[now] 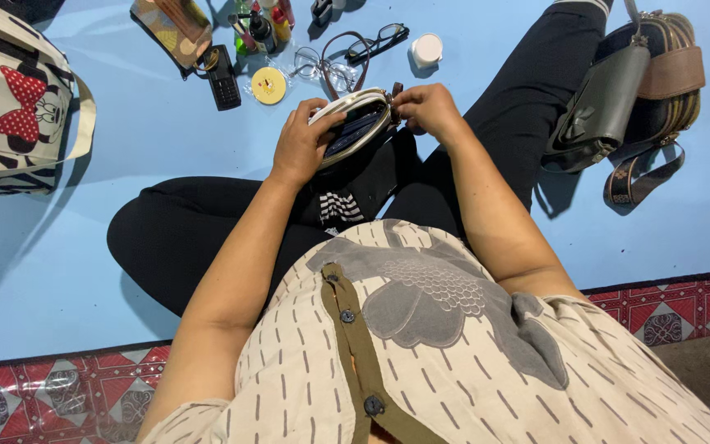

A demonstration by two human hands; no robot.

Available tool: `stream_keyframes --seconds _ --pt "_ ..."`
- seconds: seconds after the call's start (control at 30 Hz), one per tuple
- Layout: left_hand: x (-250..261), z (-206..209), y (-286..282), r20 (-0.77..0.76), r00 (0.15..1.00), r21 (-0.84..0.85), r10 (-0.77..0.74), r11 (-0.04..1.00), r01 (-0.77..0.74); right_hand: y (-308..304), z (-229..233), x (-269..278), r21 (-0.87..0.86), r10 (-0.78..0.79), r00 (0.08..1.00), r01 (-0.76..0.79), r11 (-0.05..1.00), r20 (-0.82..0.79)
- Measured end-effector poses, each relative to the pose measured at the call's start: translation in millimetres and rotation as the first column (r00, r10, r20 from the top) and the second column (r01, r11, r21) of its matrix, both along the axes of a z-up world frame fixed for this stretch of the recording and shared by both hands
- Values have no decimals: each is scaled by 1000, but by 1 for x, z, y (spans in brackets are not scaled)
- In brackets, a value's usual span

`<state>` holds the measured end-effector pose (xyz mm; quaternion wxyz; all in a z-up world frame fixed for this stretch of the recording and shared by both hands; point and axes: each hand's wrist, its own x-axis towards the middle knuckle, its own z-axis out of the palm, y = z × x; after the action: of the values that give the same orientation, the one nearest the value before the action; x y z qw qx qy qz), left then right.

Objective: The person sits on a blue mat and packs a white shoulder bag with daily essentials. They place a small pouch, a phone, a wallet, a tube of cream, and a small bottle into the bag, then zip it closed and set it aside.

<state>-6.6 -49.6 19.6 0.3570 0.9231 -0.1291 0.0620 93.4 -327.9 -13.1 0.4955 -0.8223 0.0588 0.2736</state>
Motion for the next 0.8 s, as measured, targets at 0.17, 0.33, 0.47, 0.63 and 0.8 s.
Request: stream_keyframes --seconds 0.17,0.33,0.47,0.63,0.8 --pt "0 2 0 -63 998 -36 -31 999 29 9 -17 -5 48 2 997 2 999 -83" --pt "0 8 -1 -123 992 -42 -18 999 13 12 -33 -6 43 15 998 -12 999 -62" --pt "0 9 0 -95 995 -19 -17 1000 15 6 -30 -6 68 -3 1000 2 998 13" --pt "-1 -9 11 -169 986 -157 10 987 -37 8 -16 -7 172 -164 986 169 971 -44" --pt "9 -36 48 -393 918 -412 -51 902 -127 33 14 -24 168 -93 737 -29 985 669"
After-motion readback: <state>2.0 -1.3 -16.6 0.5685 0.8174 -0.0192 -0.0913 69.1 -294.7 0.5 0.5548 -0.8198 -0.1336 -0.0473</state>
